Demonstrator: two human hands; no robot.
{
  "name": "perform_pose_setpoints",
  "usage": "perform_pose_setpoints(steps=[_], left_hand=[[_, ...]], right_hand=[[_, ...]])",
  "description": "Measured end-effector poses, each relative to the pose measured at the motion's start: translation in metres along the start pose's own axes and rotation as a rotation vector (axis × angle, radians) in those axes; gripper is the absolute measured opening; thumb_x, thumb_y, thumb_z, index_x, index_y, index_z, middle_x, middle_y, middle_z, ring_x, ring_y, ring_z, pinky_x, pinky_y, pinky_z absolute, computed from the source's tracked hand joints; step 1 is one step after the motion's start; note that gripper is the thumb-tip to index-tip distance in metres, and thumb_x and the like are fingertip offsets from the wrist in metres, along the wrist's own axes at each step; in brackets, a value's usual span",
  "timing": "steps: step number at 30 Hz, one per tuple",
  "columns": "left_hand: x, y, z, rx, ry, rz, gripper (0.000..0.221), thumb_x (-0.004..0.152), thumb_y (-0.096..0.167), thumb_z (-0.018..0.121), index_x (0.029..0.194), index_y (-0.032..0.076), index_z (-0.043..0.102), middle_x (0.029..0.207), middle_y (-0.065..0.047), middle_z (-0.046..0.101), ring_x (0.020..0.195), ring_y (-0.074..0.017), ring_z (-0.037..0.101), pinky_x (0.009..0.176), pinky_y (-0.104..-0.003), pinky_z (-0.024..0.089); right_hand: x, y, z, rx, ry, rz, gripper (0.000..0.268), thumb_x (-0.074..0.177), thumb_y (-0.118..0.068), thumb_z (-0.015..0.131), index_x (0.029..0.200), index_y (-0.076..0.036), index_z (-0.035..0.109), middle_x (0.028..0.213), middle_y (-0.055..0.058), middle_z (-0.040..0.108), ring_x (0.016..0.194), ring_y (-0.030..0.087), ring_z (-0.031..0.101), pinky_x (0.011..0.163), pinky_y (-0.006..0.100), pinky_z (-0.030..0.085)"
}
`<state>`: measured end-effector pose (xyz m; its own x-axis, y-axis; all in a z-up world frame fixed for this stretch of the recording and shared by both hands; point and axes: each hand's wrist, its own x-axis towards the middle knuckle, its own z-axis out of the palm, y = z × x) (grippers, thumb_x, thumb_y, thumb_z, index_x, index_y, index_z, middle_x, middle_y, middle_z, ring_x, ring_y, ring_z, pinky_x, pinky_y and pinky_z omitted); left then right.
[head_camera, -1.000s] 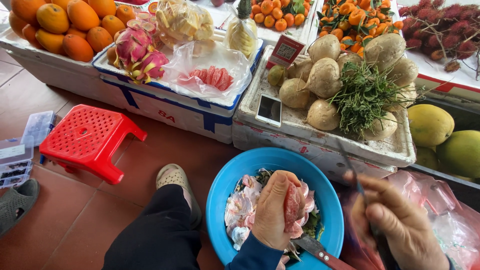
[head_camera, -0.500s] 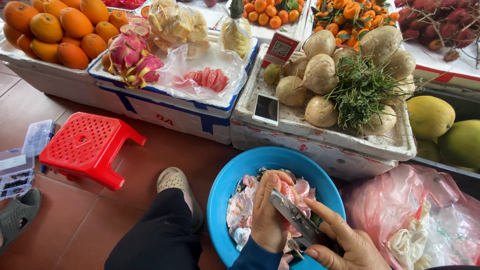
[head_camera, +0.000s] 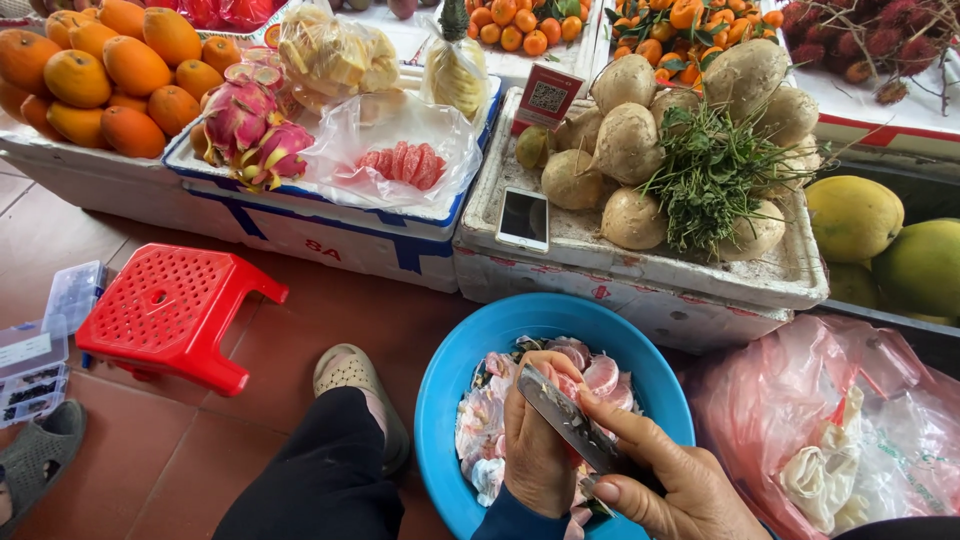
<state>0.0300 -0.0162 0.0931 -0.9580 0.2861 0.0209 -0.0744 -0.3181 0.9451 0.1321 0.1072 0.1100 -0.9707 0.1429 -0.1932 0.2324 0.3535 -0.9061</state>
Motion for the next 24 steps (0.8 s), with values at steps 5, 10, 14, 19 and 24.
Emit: perform_pose_setpoints(steps=[5, 10, 14, 19, 24], left_hand=[[-0.002, -0.01, -0.003, 0.371, -0.08, 0.485, 0.031, 0.11, 0.012, 0.032, 0.097, 0.003, 0.059, 0.102, -0.011, 0.06, 0.088, -0.0203, 0.062, 0.088, -0.034, 0.056], [0.003, -0.02, 0.0, -0.382, -0.101, -0.21, 0.036, 0.101, 0.037, 0.053, 0.081, 0.007, 0.059, 0.079, -0.006, 0.052, 0.066, -0.0127, 0.044, 0.061, -0.03, 0.035], [0.004, -0.011, 0.0, -0.48, -0.197, -0.173, 0.038, 0.1, 0.042, 0.059, 0.081, 0.009, 0.059, 0.077, -0.005, 0.049, 0.07, -0.0153, 0.042, 0.066, -0.033, 0.034], [0.008, -0.01, -0.011, -0.521, -0.279, -0.221, 0.037, 0.109, 0.037, 0.045, 0.091, 0.008, 0.057, 0.054, -0.006, 0.052, 0.044, -0.0155, 0.041, 0.046, -0.03, 0.037], [0.012, -0.027, -0.011, -0.568, -0.178, -0.251, 0.037, 0.109, 0.037, 0.046, 0.092, 0.006, 0.058, 0.062, -0.009, 0.058, 0.046, -0.017, 0.048, 0.043, -0.029, 0.038]], right_hand=[[0.001, 0.021, 0.0, -0.089, 0.046, -0.104, 0.071, 0.086, -0.04, 0.077, 0.152, -0.029, 0.053, 0.108, -0.012, 0.086, 0.096, -0.005, 0.061, 0.087, 0.015, 0.058], [0.0, 0.017, -0.012, -0.004, 0.051, 0.021, 0.064, 0.082, -0.041, 0.076, 0.145, -0.029, 0.066, 0.119, -0.009, 0.088, 0.103, 0.0, 0.072, 0.089, 0.018, 0.056], [-0.002, 0.013, -0.012, 0.551, 0.015, 0.154, 0.064, 0.082, -0.021, 0.076, 0.145, -0.009, 0.07, 0.104, 0.016, 0.087, 0.056, 0.014, 0.049, 0.048, 0.024, 0.032], [0.018, 0.001, -0.052, 0.791, 0.273, -0.302, 0.058, 0.094, -0.032, 0.07, 0.144, -0.005, 0.056, 0.059, 0.013, 0.047, 0.032, 0.018, 0.046, 0.023, 0.026, 0.037], [0.038, 0.09, -0.024, 0.567, 0.295, 0.236, 0.06, 0.096, -0.027, 0.053, 0.155, -0.024, 0.045, 0.058, 0.02, 0.054, 0.03, 0.026, 0.042, 0.022, 0.034, 0.029]])
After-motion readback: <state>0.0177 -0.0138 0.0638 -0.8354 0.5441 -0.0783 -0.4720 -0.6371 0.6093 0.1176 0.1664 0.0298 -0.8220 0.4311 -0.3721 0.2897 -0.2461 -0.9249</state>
